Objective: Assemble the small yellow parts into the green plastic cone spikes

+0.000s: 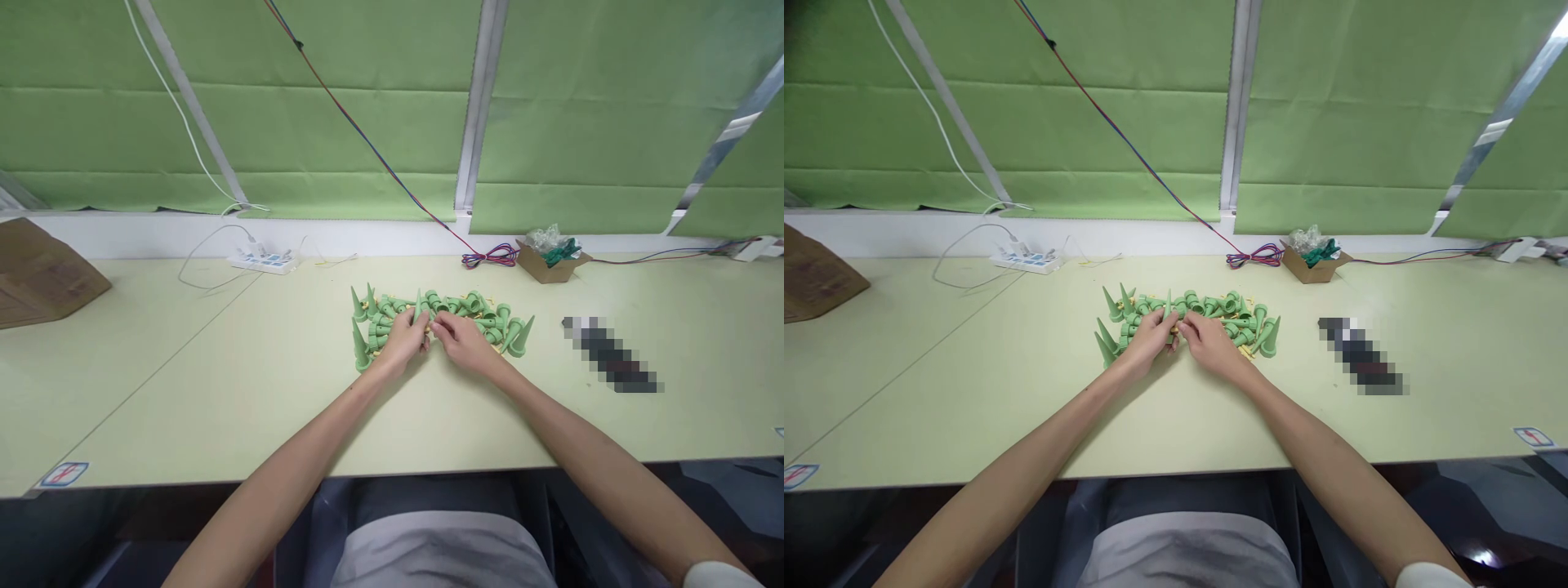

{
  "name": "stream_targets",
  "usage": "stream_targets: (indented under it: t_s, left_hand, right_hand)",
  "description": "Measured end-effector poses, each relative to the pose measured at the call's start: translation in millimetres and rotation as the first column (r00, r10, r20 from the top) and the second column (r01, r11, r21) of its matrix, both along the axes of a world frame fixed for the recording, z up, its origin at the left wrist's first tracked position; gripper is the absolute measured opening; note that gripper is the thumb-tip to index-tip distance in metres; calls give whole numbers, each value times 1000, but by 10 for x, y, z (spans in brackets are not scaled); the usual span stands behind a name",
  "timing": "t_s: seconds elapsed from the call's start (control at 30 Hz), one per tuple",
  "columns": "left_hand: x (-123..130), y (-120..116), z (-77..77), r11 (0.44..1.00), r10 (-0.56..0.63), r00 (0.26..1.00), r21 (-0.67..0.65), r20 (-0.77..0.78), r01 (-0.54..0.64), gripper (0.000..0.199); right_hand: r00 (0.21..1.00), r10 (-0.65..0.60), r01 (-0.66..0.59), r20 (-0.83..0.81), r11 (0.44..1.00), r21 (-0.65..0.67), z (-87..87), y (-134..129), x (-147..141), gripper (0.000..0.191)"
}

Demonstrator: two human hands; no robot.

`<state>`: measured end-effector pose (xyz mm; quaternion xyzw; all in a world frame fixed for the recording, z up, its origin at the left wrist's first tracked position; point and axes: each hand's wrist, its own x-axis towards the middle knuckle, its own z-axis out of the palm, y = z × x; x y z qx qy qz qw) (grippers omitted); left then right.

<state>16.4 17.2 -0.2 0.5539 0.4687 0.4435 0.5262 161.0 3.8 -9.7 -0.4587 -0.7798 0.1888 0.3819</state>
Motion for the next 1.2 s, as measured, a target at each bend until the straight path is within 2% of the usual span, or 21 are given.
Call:
stream_targets:
  t_s: [0.33, 0.6, 1.2]
  left_hand:
    - [8, -16, 23, 1000, -22, 1000, -12, 21, 22, 24]
    - [1, -5, 8, 1000, 7, 1000, 21, 26, -7, 25]
    - [-3, -30, 33, 1000, 5, 999, 10, -33, -4, 26]
  right_hand:
    - [1000, -4, 4, 22, 1000, -4, 24, -7, -6, 38]
    - [1000, 22, -22, -18, 999, -41, 25, -26, -17, 21]
    - [999, 47, -47, 8, 999, -14, 1, 1, -3, 24]
